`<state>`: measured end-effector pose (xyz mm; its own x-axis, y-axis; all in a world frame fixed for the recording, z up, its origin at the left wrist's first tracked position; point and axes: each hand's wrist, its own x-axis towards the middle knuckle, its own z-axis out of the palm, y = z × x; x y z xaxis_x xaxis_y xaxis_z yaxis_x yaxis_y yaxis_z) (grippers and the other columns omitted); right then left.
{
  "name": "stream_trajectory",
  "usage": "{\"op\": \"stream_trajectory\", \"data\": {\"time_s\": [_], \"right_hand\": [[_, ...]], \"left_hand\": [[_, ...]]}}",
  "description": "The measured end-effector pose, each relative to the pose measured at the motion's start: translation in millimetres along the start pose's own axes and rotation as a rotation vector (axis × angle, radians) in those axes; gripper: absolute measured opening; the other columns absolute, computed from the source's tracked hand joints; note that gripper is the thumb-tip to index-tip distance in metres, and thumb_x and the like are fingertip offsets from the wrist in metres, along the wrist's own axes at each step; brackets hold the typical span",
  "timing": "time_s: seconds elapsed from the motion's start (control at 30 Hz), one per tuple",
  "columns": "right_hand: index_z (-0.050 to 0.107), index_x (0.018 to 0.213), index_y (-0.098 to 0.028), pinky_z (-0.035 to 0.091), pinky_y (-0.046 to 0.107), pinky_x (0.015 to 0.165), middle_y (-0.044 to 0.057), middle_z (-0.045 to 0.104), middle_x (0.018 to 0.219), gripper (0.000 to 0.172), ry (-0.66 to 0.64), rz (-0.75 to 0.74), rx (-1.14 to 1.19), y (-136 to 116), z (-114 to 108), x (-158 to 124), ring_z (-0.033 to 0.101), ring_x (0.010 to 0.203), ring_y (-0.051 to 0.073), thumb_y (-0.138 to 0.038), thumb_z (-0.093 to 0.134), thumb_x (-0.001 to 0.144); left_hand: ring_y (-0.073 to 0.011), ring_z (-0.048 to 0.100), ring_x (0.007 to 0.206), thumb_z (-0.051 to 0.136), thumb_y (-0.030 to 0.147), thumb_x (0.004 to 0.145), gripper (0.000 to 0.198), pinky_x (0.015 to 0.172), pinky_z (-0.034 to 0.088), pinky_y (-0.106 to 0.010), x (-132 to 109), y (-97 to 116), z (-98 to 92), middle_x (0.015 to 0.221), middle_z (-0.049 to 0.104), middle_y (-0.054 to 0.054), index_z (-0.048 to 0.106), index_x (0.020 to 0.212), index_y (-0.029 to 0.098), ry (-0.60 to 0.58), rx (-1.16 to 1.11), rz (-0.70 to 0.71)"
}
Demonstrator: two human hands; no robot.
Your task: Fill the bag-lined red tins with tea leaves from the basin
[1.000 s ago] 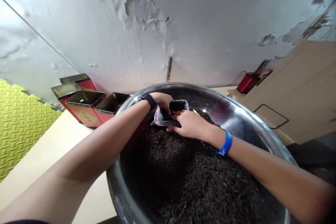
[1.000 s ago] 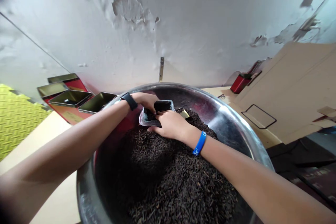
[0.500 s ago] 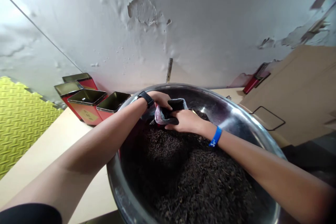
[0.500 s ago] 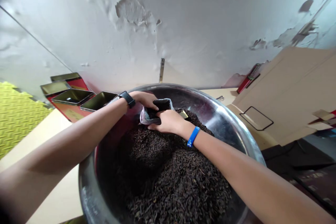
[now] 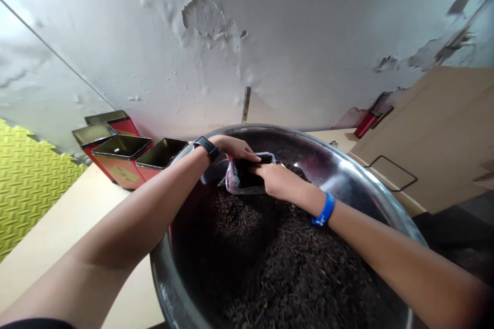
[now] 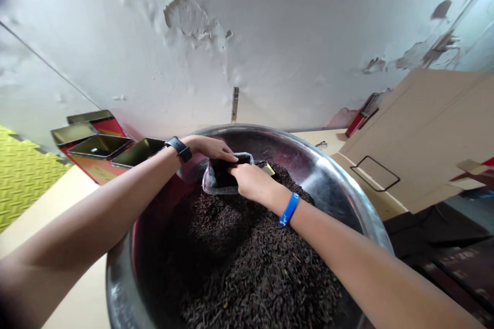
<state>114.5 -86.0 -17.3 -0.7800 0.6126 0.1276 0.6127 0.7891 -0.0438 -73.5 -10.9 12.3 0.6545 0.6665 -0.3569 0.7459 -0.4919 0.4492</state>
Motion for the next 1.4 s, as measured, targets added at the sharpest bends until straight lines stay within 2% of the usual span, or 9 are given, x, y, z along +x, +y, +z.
{"op": "stream_trajectory", "data": {"time_s": [0.23,0.53,0.73,0.9,1.0,1.1,1.2,1.3,1.4], "right_hand": [[0.063,0.092,-0.011,0.04,0.03,0.063,0.014,0.066,0.089,0.031,-0.095,-0.01,-0.155,-11.9,6.4,12.6,0.062,0.077,0.023,-0.008,0.039,0.073],[0.06,0.099,-0.008,0.04,0.028,0.071,0.015,0.064,0.096,0.032,-0.087,-0.069,-0.147,-5.2,16.1,17.4,0.058,0.087,0.021,-0.008,0.042,0.072],[0.059,0.105,-0.014,0.042,0.029,0.078,0.011,0.062,0.106,0.033,0.054,-0.051,-0.055,-5.5,12.0,3.8,0.057,0.094,0.02,-0.01,0.04,0.078],[0.059,0.101,-0.014,0.038,0.031,0.09,0.008,0.061,0.103,0.027,0.226,-0.202,0.186,-36.3,-4.9,-7.5,0.053,0.099,0.017,-0.018,0.038,0.085],[0.055,0.112,-0.014,0.037,0.029,0.093,0.009,0.058,0.112,0.033,0.032,-0.338,0.352,-55.6,-5.3,-12.4,0.052,0.103,0.017,-0.031,0.042,0.087],[0.035,0.134,-0.017,0.026,0.036,0.104,0.013,0.033,0.14,0.075,-0.276,-0.374,0.432,-62.0,11.4,-17.4,0.029,0.128,0.025,-0.053,0.057,0.073],[0.014,0.141,-0.027,0.018,0.043,0.106,0.009,0.007,0.149,0.107,-0.503,-0.282,0.528,-59.4,35.1,-20.2,0.008,0.134,0.03,-0.064,0.064,0.055],[0.017,0.14,-0.031,0.019,0.047,0.105,0.007,0.003,0.149,0.113,-0.623,-0.239,0.587,-57.5,50.0,-21.0,0.002,0.134,0.032,-0.067,0.067,0.046],[0.023,0.139,-0.029,0.02,0.045,0.106,0.007,0.009,0.148,0.115,-0.682,-0.23,0.596,-59.5,50.4,-23.3,0.003,0.134,0.031,-0.067,0.069,0.04]], "left_hand": [[-0.0121,0.047,0.066,0.048,0.048,0.073,0.043,0.063,0.035,-0.024,3.3,6.8,0.4,0.08,0.063,-0.001,0.067,0.094,0.016,0.055,0.057,-0.021],[-0.0093,0.038,0.054,0.047,0.039,0.072,0.036,0.055,0.03,-0.024,-1.6,19.7,3.3,0.064,0.055,0.001,0.069,0.086,0.015,0.082,0.15,-0.01],[-0.0101,0.042,0.056,0.044,0.039,0.073,0.036,0.058,0.033,-0.024,1.1,17.0,7.9,0.068,0.06,-0.001,0.07,0.085,0.016,0.152,0.168,-0.026],[-0.0125,0.049,0.066,0.046,0.044,0.074,0.04,0.064,0.035,-0.024,2.2,8.0,7.4,0.08,0.066,-0.002,0.069,0.093,0.018,0.167,0.12,0.001],[-0.0131,0.052,0.071,0.046,0.051,0.073,0.045,0.063,0.036,-0.022,1.9,5.0,6.1,0.088,0.067,-0.002,0.067,0.096,0.019,0.182,0.086,-0.03],[-0.0143,0.055,0.075,0.045,0.06,0.072,0.052,0.064,0.036,-0.022,1.7,4.4,5.2,0.091,0.067,-0.002,0.067,0.095,0.019,0.162,0.054,-0.06],[-0.0156,0.055,0.078,0.044,0.066,0.071,0.057,0.067,0.036,-0.023,1.2,4.2,4.3,0.093,0.067,-0.002,0.067,0.094,0.02,0.135,0.041,-0.068],[-0.0157,0.054,0.081,0.043,0.067,0.071,0.057,0.071,0.036,-0.023,0.3,3.4,3.1,0.098,0.066,-0.002,0.066,0.097,0.021,0.106,0.024,-0.054],[-0.0156,0.053,0.081,0.043,0.065,0.072,0.056,0.071,0.037,-0.023,0.1,1.2,2.3,0.101,0.065,-0.002,0.065,0.099,0.021,0.089,0.002,-0.043]]}}
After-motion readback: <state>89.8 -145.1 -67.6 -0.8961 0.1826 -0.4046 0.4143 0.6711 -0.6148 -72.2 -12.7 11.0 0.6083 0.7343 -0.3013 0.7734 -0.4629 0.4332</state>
